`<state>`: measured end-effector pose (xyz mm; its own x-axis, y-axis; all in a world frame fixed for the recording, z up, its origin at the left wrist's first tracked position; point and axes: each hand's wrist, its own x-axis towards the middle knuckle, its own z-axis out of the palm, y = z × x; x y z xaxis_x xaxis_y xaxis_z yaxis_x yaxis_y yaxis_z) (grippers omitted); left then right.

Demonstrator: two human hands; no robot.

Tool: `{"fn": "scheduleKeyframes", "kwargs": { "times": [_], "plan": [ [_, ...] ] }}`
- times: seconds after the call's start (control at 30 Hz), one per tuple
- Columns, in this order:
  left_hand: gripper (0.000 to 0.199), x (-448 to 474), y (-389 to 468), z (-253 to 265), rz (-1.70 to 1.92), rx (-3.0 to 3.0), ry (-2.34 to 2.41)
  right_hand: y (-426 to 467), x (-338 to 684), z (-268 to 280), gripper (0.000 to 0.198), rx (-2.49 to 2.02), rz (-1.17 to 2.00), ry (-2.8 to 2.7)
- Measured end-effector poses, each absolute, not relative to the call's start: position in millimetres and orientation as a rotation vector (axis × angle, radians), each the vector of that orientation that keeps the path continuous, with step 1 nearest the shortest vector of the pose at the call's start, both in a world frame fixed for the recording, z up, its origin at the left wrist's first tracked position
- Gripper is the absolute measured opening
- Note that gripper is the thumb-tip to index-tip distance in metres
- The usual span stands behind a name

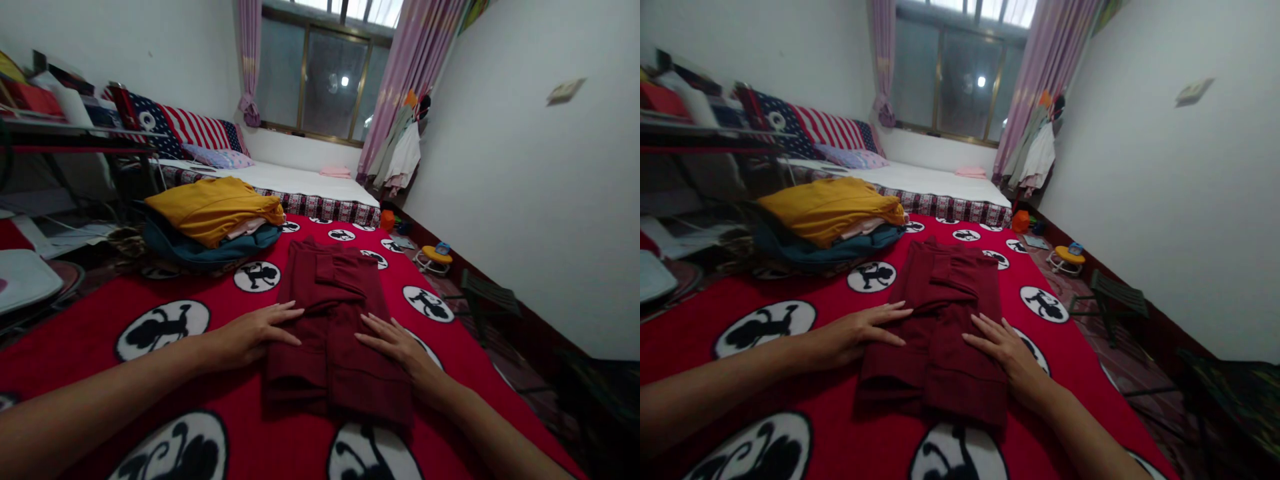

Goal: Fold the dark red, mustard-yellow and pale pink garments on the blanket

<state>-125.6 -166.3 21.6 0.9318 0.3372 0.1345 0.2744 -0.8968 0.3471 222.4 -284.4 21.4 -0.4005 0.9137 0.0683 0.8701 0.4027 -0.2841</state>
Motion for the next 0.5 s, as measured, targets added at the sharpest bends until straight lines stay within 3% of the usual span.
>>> {"fn": "scheduleKeyframes", "kwargs": {
  "times": [0.17, 0.33, 0.43, 0.5],
  "plan": [
    [0.053, -137, -171, 41, 0.213, 2.631, 0.494, -296, 230, 23, 0.049, -1.612, 0.340, -2.403],
    [0.038, -129, -141, 50, 0.437, 2.328, 0.794, -276, 236, 27, 0.037, -1.602, 0.326, -2.066],
    [0.048, -103, -114, 43, 0.566, 2.085, 1.042, -243, 225, 29, 0.031, -1.634, 0.410, -1.734],
    [0.059, -82, -98, 37, 0.601, 1.969, 1.142, -217, 213, 29, 0.042, -1.648, 0.554, -1.539]
  ]
}}
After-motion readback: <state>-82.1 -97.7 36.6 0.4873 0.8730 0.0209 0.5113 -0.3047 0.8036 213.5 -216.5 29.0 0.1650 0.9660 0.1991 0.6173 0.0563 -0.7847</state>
